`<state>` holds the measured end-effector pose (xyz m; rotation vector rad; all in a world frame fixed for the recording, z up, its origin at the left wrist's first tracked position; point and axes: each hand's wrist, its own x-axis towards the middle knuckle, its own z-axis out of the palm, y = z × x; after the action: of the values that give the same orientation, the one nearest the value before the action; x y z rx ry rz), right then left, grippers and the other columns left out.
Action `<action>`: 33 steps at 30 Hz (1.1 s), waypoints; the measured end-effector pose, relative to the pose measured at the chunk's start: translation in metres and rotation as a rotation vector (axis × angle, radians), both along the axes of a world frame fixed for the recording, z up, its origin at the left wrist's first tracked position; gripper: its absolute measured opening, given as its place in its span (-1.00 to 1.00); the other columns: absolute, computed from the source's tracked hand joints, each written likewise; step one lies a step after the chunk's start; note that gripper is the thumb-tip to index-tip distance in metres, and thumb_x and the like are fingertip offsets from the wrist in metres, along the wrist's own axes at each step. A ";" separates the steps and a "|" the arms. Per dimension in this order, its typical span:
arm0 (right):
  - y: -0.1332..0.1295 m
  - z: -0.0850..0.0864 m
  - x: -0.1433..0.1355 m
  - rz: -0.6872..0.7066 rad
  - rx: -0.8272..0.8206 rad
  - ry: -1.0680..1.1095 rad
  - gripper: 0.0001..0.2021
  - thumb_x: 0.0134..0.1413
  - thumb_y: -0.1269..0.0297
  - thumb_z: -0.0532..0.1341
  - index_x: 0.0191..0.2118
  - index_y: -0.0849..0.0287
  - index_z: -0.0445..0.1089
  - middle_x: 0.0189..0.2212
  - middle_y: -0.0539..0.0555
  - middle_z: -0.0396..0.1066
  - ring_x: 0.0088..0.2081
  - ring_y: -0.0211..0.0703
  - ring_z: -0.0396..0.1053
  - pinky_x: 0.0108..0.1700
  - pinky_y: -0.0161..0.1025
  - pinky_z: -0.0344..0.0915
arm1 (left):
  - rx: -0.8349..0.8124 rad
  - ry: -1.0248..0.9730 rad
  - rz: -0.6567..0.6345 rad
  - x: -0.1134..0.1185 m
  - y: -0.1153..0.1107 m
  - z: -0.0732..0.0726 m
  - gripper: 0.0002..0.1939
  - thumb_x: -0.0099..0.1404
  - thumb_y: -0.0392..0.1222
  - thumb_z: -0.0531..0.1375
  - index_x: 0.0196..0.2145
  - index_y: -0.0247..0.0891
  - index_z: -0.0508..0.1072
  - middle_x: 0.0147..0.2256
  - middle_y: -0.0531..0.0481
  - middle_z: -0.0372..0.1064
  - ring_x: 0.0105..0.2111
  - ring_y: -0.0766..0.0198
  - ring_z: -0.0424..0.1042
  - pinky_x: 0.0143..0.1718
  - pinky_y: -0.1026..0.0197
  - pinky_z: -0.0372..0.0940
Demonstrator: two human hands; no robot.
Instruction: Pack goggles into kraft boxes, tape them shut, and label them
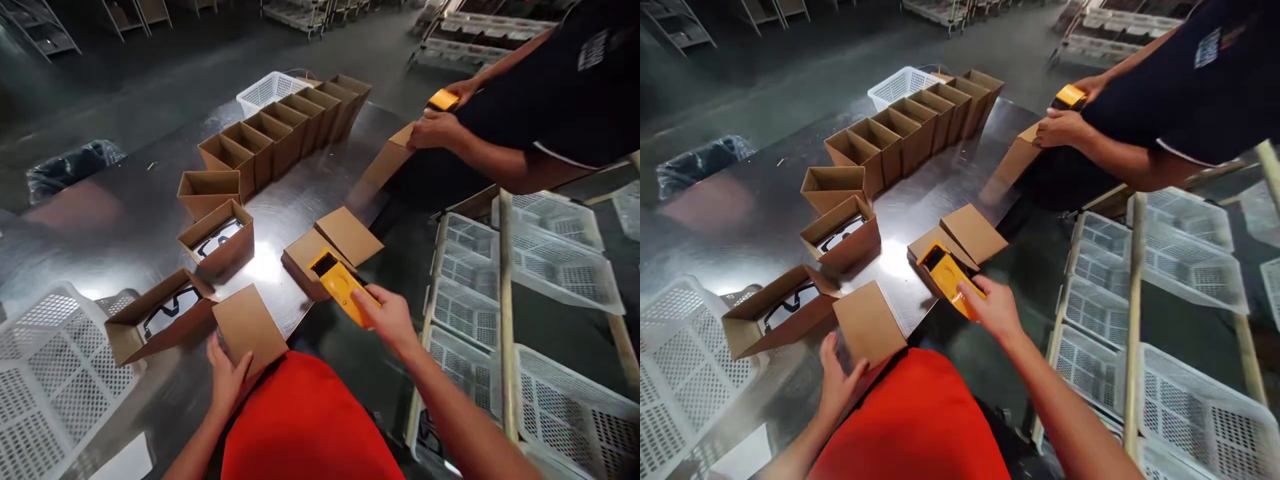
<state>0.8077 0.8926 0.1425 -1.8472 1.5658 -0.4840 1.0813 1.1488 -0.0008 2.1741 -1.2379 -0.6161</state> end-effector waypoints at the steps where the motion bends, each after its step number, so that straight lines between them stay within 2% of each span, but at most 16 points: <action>1: 0.008 -0.010 -0.007 -0.075 0.016 -0.020 -0.53 0.00 -0.15 0.08 -0.62 0.18 0.26 -0.71 -0.07 0.11 -0.61 -0.31 0.10 -0.59 -0.36 -0.02 | 0.033 0.120 0.177 -0.006 -0.014 -0.004 -0.25 0.19 0.05 0.20 0.20 -0.27 -0.01 0.17 -0.36 0.11 0.20 -0.13 0.16 0.14 -0.17 0.18; 3: 0.022 -0.026 -0.019 -0.204 0.084 -0.082 -0.53 -0.02 -0.16 0.08 -0.63 0.16 0.23 -0.74 -0.07 0.09 -0.64 -0.30 0.08 -0.62 -0.36 -0.02 | 0.078 0.350 0.307 -0.023 -0.053 -0.009 -0.22 0.15 0.10 0.20 0.17 -0.35 0.01 0.09 -0.37 0.22 0.12 -0.10 0.28 0.11 -0.11 0.23; 5: 0.031 -0.036 -0.027 -0.297 0.173 -0.152 -0.52 -0.06 -0.19 0.08 -0.67 0.14 0.20 -0.76 -0.07 0.09 -0.67 -0.30 0.08 -0.66 -0.35 -0.01 | 0.064 0.485 0.262 -0.046 -0.098 -0.014 -0.25 0.14 0.05 0.20 0.15 -0.38 0.02 0.07 -0.37 0.25 0.09 -0.02 0.32 0.12 -0.03 0.22; 8: 0.032 -0.039 -0.039 -0.383 0.289 -0.217 -0.52 -0.13 -0.22 0.12 -0.67 0.14 0.23 -0.77 -0.07 0.12 -0.70 -0.29 0.10 -0.70 -0.34 0.01 | 0.027 0.504 0.188 -0.078 -0.154 -0.016 -0.33 0.20 -0.07 0.13 0.18 -0.37 0.00 0.09 -0.35 0.26 0.08 0.10 0.34 0.11 0.07 0.23; 10: 0.028 -0.039 -0.047 -0.413 0.354 -0.247 -0.53 -0.18 -0.22 0.16 -0.63 0.15 0.29 -0.76 -0.05 0.18 -0.70 -0.26 0.14 -0.71 -0.33 0.05 | 0.027 0.497 0.158 -0.084 -0.171 -0.008 -0.38 0.20 -0.13 0.13 0.17 -0.35 0.08 0.05 -0.31 0.33 0.06 0.11 0.36 0.10 0.06 0.25; 12: 0.023 -0.040 -0.054 -0.411 0.419 -0.307 -0.55 -0.23 -0.19 0.23 -0.57 0.16 0.36 -0.73 -0.02 0.27 -0.69 -0.22 0.20 -0.70 -0.31 0.12 | -0.004 0.391 0.133 -0.071 -0.168 0.013 -0.37 0.15 -0.17 0.18 0.17 -0.32 0.15 0.11 -0.30 0.29 0.15 0.04 0.26 0.17 -0.02 0.15; 14: 0.018 -0.042 -0.056 -0.387 0.476 -0.421 -0.57 -0.32 -0.14 0.32 -0.49 0.17 0.41 -0.66 0.03 0.38 -0.65 -0.16 0.28 -0.65 -0.27 0.22 | -0.040 0.073 0.131 -0.038 -0.150 0.045 -0.34 0.15 -0.20 0.19 0.20 -0.30 0.15 0.24 -0.31 0.10 0.28 -0.05 0.01 0.26 -0.12 -0.05; 16: 0.015 -0.042 -0.051 -0.302 0.587 -0.615 -0.53 -0.39 -0.09 0.39 -0.35 0.15 0.45 -0.51 0.12 0.51 -0.54 -0.03 0.42 -0.50 -0.16 0.37 | 0.063 -0.380 0.237 0.005 -0.126 0.080 -0.40 0.22 -0.19 0.15 0.20 -0.33 0.17 0.25 -0.36 0.04 0.30 -0.15 -0.08 0.23 -0.23 -0.07; 17: 0.014 -0.041 -0.044 -0.232 0.664 -0.724 -0.49 -0.40 -0.07 0.41 -0.27 0.14 0.45 -0.40 0.17 0.54 -0.44 0.05 0.47 -0.39 -0.09 0.42 | 0.229 -0.505 0.245 0.026 -0.113 0.095 -0.48 0.24 -0.21 0.13 0.15 -0.37 0.23 0.18 -0.39 0.15 0.24 -0.19 0.05 0.18 -0.24 0.01; 20: 0.016 -0.038 -0.005 0.044 0.862 -0.919 -0.43 -0.30 -0.09 0.39 -0.15 0.15 0.41 -0.23 0.25 0.53 -0.24 0.15 0.49 -0.21 0.01 0.41 | 0.632 -0.528 0.022 0.066 -0.076 0.125 -0.72 0.28 -0.38 0.00 -0.14 -0.29 0.44 -0.18 -0.22 0.44 -0.05 0.00 0.40 -0.03 -0.01 0.25; 22: 0.022 -0.040 0.033 0.202 0.858 -0.884 -0.47 -0.23 -0.07 0.36 -0.15 0.16 0.37 -0.30 0.21 0.52 -0.30 0.07 0.48 -0.25 -0.05 0.41 | 0.662 -0.478 -0.077 0.062 -0.049 0.128 -0.71 0.26 -0.43 -0.01 -0.25 -0.22 0.46 -0.25 -0.12 0.46 -0.13 0.11 0.44 -0.10 0.12 0.28; 25: 0.042 -0.057 0.093 0.387 0.720 -0.672 -0.46 -0.24 0.09 0.37 -0.09 0.14 0.27 -0.32 0.11 0.48 -0.30 -0.02 0.45 -0.25 -0.11 0.39 | 0.609 -0.391 -0.206 0.020 -0.001 0.116 -0.72 0.24 -0.42 0.02 -0.27 -0.19 0.47 -0.27 -0.10 0.47 -0.19 0.12 0.45 -0.17 0.16 0.31; 28: 0.068 -0.083 0.135 0.526 0.580 -0.415 -0.44 -0.29 0.18 0.36 -0.08 0.15 0.21 -0.25 0.10 0.43 -0.19 0.01 0.41 -0.13 -0.04 0.36 | 0.317 -0.244 -0.331 -0.017 0.053 0.100 -0.77 0.27 -0.26 0.09 -0.17 -0.13 0.49 -0.16 -0.13 0.47 -0.13 0.09 0.43 -0.11 0.09 0.35; 30: 0.082 -0.099 0.147 0.606 0.573 -0.359 -0.43 -0.26 0.15 0.35 -0.08 0.16 0.18 -0.20 0.10 0.40 -0.14 0.03 0.38 -0.08 -0.02 0.33 | 0.073 -0.245 -0.100 -0.013 0.090 0.095 -0.69 0.27 -0.11 0.13 -0.04 -0.09 0.46 -0.01 -0.16 0.39 0.01 0.01 0.36 0.03 -0.04 0.29; 32: 0.093 -0.110 0.148 0.655 0.641 -0.395 -0.36 -0.27 0.09 0.37 -0.05 0.15 0.13 -0.15 0.11 0.37 -0.08 0.04 0.36 -0.06 -0.05 0.32 | -0.020 -0.184 0.337 0.014 0.123 0.092 -0.60 0.28 -0.02 0.12 0.04 -0.11 0.41 0.07 -0.19 0.31 0.00 -0.01 0.36 0.04 -0.11 0.28; 33: 0.097 -0.113 0.148 0.659 0.683 -0.421 -0.32 -0.30 0.06 0.38 -0.04 0.15 0.11 -0.13 0.12 0.36 -0.06 0.05 0.36 -0.06 -0.07 0.33 | -0.006 -0.057 0.503 0.031 0.136 0.090 -0.56 0.28 0.01 0.11 0.08 -0.11 0.38 0.08 -0.19 0.29 -0.08 0.04 0.42 -0.02 -0.09 0.33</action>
<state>0.9555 0.9894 0.0294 -1.4651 0.6500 -0.0078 1.1120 1.2843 0.0894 2.3826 -0.6680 -0.3393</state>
